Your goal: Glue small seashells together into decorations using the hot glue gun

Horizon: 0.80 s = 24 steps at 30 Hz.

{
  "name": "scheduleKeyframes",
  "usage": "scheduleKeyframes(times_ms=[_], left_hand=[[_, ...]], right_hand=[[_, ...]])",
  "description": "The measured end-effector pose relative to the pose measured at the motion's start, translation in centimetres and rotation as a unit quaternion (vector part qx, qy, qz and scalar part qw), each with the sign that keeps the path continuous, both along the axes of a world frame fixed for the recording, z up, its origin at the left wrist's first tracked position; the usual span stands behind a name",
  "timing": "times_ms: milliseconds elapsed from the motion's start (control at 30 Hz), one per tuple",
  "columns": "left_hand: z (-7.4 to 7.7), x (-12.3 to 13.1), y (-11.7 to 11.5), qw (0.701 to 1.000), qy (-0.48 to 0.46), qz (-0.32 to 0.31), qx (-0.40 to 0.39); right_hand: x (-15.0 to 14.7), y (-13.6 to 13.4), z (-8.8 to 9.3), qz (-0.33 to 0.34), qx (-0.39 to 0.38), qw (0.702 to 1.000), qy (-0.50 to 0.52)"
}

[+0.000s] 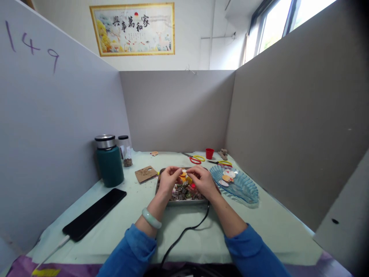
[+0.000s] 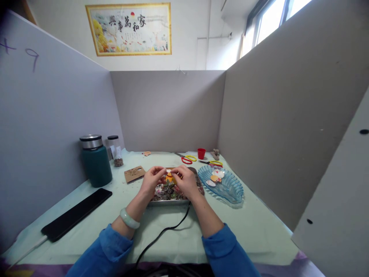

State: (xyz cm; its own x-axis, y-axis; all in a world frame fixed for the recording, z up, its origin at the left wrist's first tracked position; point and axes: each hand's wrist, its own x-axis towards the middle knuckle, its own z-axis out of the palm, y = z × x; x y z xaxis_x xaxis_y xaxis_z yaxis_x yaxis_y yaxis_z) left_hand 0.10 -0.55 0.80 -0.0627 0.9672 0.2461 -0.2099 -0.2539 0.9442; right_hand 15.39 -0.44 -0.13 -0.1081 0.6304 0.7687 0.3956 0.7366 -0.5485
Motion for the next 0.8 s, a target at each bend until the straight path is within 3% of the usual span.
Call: scheduleKeyframes(times_ms=[200,367,633,800], left_hand=[[-0.19,-0.05,0.18,1.0,-0.02,0.013,0.0],[-0.51,-0.13,0.47,1.0,-0.015,-0.013,0.018],[-0.83,0.37,0.6,0.991,0.085,-0.007,0.104],[-0.65,0.32,0.29,0.987,0.094,-0.03,0.13]], right_hand=[[-0.2,-0.3,0.18,0.009,-0.003,1.0,-0.023],[-0.15,-0.1,-0.05,-0.041,-0.039,0.998,0.01],[-0.05,0.34,-0.38,-0.062,-0.063,0.996,0.032],[0.05,0.53,-0.38,-0.088,-0.071,0.991,0.072]])
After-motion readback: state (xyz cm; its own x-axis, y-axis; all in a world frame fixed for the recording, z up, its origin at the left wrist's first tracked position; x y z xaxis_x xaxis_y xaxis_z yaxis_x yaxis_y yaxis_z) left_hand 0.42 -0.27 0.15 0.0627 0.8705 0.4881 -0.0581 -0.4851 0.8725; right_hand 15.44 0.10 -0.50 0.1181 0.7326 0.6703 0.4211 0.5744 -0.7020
